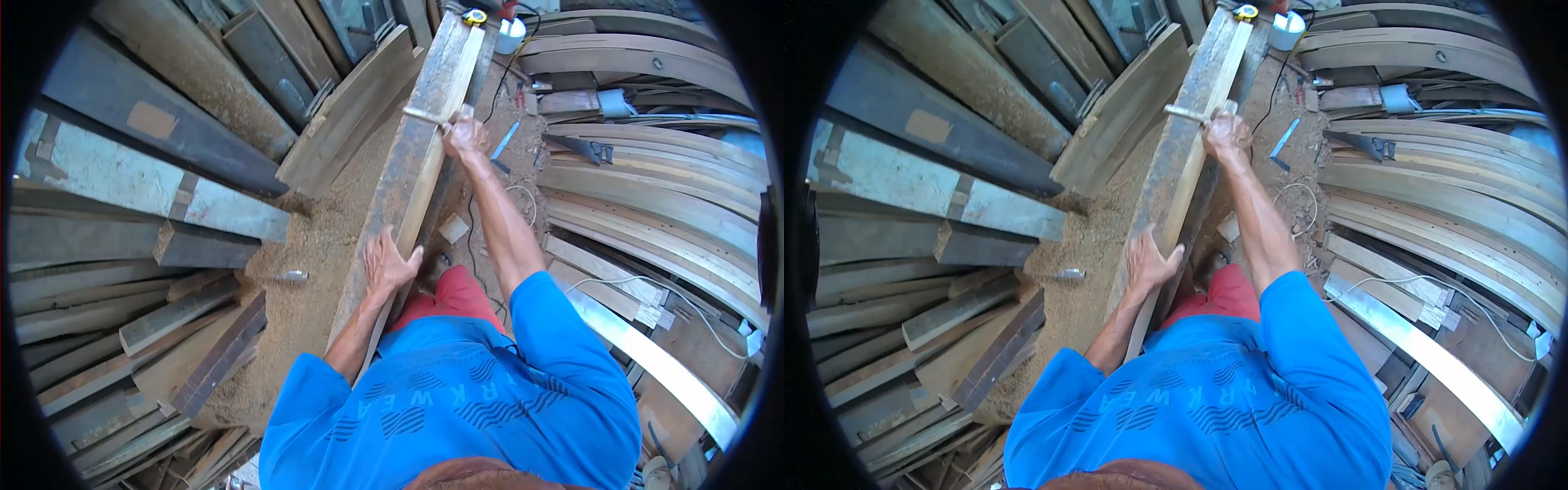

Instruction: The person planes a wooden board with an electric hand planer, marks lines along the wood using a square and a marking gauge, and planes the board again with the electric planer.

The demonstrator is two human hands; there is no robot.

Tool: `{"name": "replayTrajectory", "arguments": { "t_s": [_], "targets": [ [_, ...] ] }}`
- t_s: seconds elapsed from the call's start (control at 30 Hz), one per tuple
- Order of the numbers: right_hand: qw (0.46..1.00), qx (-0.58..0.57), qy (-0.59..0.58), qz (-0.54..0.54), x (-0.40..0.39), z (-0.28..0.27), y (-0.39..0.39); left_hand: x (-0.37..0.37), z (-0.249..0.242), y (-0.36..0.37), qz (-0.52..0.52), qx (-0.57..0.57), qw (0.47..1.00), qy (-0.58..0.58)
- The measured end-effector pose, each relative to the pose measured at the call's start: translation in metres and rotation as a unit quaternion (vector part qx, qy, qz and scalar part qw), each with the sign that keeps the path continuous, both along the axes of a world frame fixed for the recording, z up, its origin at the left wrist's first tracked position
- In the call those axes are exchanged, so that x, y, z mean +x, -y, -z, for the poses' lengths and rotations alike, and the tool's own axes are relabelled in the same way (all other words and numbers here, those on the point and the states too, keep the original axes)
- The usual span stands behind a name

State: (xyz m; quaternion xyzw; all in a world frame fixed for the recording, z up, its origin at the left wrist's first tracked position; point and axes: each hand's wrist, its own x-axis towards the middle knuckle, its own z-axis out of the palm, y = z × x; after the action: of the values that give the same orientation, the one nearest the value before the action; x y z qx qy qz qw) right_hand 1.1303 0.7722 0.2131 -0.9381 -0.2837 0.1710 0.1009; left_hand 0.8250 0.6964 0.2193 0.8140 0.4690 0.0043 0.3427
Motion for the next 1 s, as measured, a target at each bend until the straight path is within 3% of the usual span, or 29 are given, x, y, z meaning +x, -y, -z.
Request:
{"name": "replayTrajectory", "arguments": {
  "t_s": [0.03, 0.1, 0.2, 0.23, 0.33, 0.43, 0.63, 0.83, 0.87, 1.0],
  "targets": [
    [1.0, -0.005, -0.013, -0.008, -0.003, -0.01, 0.001, 0.027, 0.0, -0.021, -0.034, -0.049, 0.998, 0.024],
    [1.0, -0.003, -0.017, -0.013, -0.019, -0.016, 0.007, 0.082, 0.027, -0.053, -0.027, 0.015, 0.997, 0.068],
    [0.999, 0.041, 0.024, 0.024, -0.032, -0.01, 0.008, 0.151, 0.026, -0.08, -0.006, -0.161, 0.987, -0.012],
    [0.999, 0.036, 0.02, 0.019, -0.022, -0.005, 0.004, 0.152, 0.038, -0.073, 0.001, -0.056, 0.996, 0.066],
    [0.999, 0.016, 0.034, 0.004, 0.019, 0.004, -0.018, 0.155, 0.04, -0.058, -0.034, 0.001, 0.999, 0.005],
    [0.996, 0.058, 0.069, 0.011, 0.082, 0.009, -0.055, 0.157, 0.036, -0.059, -0.039, -0.026, 0.999, -0.016],
    [0.999, 0.016, 0.042, 0.002, 0.205, 0.016, -0.128, 0.165, 0.03, -0.063, -0.048, -0.004, 0.999, -0.019],
    [0.999, 0.032, 0.017, 0.004, 0.21, 0.007, -0.124, 0.17, 0.02, -0.067, -0.055, -0.032, 0.997, -0.052],
    [0.999, 0.004, -0.042, 0.013, 0.207, 0.001, -0.12, 0.171, 0.018, -0.068, -0.056, -0.035, 0.996, -0.059],
    [0.999, 0.015, 0.035, -0.006, 0.212, -0.001, -0.129, 0.169, 0.029, -0.062, -0.057, -0.025, 0.997, -0.045]
  ]
}}
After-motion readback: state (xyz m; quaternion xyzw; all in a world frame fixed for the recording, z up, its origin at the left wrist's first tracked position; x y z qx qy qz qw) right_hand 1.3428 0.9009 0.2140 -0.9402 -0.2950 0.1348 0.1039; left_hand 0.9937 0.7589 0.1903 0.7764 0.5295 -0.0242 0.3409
